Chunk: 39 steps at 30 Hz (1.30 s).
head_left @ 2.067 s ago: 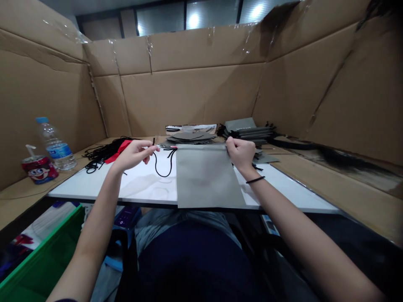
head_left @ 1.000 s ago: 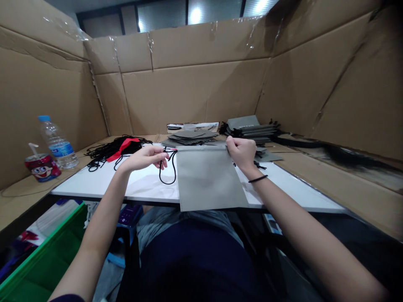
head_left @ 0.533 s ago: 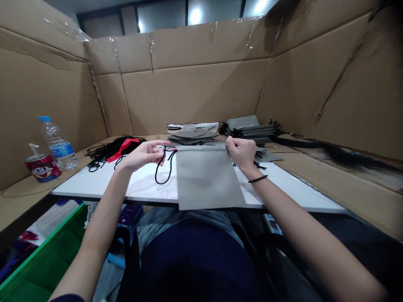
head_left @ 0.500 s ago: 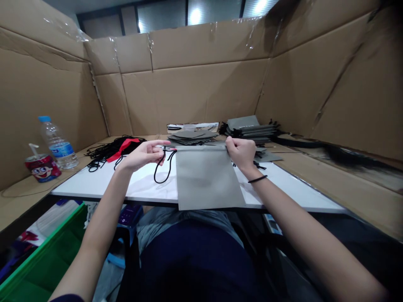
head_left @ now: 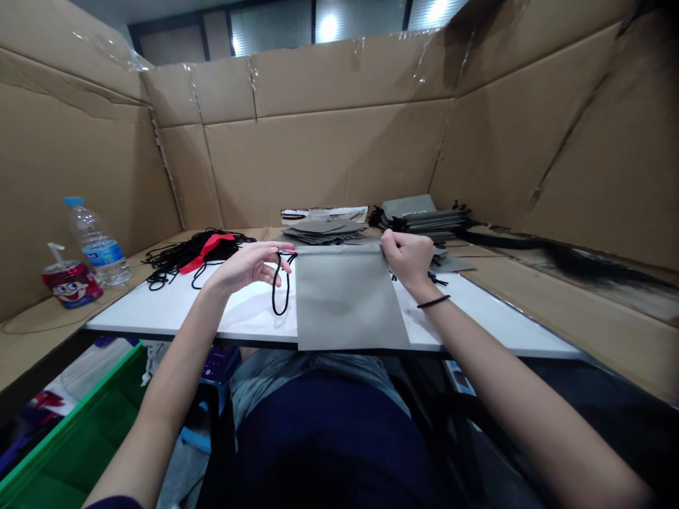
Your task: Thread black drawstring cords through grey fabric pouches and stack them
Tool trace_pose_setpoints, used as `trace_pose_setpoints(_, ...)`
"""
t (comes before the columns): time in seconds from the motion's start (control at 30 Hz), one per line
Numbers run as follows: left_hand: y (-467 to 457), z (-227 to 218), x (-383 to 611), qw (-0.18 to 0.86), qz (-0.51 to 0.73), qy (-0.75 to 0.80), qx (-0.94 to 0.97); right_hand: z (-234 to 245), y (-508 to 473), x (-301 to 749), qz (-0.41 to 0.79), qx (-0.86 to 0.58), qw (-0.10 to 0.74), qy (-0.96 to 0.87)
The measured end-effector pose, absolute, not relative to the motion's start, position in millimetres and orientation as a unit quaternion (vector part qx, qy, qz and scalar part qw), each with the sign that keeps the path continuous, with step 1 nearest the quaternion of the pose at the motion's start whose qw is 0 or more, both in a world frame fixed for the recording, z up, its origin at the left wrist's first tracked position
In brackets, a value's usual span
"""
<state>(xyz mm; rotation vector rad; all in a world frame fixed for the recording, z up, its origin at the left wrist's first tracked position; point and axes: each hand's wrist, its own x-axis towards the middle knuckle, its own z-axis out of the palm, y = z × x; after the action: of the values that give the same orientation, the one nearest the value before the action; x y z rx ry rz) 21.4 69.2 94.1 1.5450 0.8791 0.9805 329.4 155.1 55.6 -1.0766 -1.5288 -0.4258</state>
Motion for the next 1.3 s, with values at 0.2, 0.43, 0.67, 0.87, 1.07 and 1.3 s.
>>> trace_pose_setpoints(0.2, 72.6, 91.0, 21.5, 0.496, 0.42, 0.387, 0.654, 55.4, 155.3, 329.6, -0.182, -0.456, 0.574, -0.655)
trace_pose_setpoints(0.43, 75.5, 86.2, 27.4, 0.411, 0.458, 0.425, 0.663, 55.9, 153.8, 328.3, -0.188, -0.453, 0.566, -0.663)
trace_pose_setpoints(0.67, 74.5, 87.2, 28.6, 0.444, 0.467, 0.394, 0.656, 55.2, 154.7, 329.1, -0.189, -0.454, 0.568, -0.66)
trace_pose_setpoints(0.87, 73.6, 90.6, 28.4, 0.472, 0.477, 0.382, 0.635, 55.4, 154.5, 329.3, -0.189, -0.449, 0.57, -0.661)
trace_pose_setpoints(1.07, 72.2, 90.7, 30.6, 0.389, 0.469, 0.408, 0.68, 55.4, 155.8, 329.2, -0.197, -0.452, 0.565, -0.661)
trace_pose_setpoints(1.3, 70.1, 90.1, 22.5, 0.242, 0.478, 0.424, 0.73, 54.9, 156.6, 329.5, -0.199, -0.462, 0.551, -0.666)
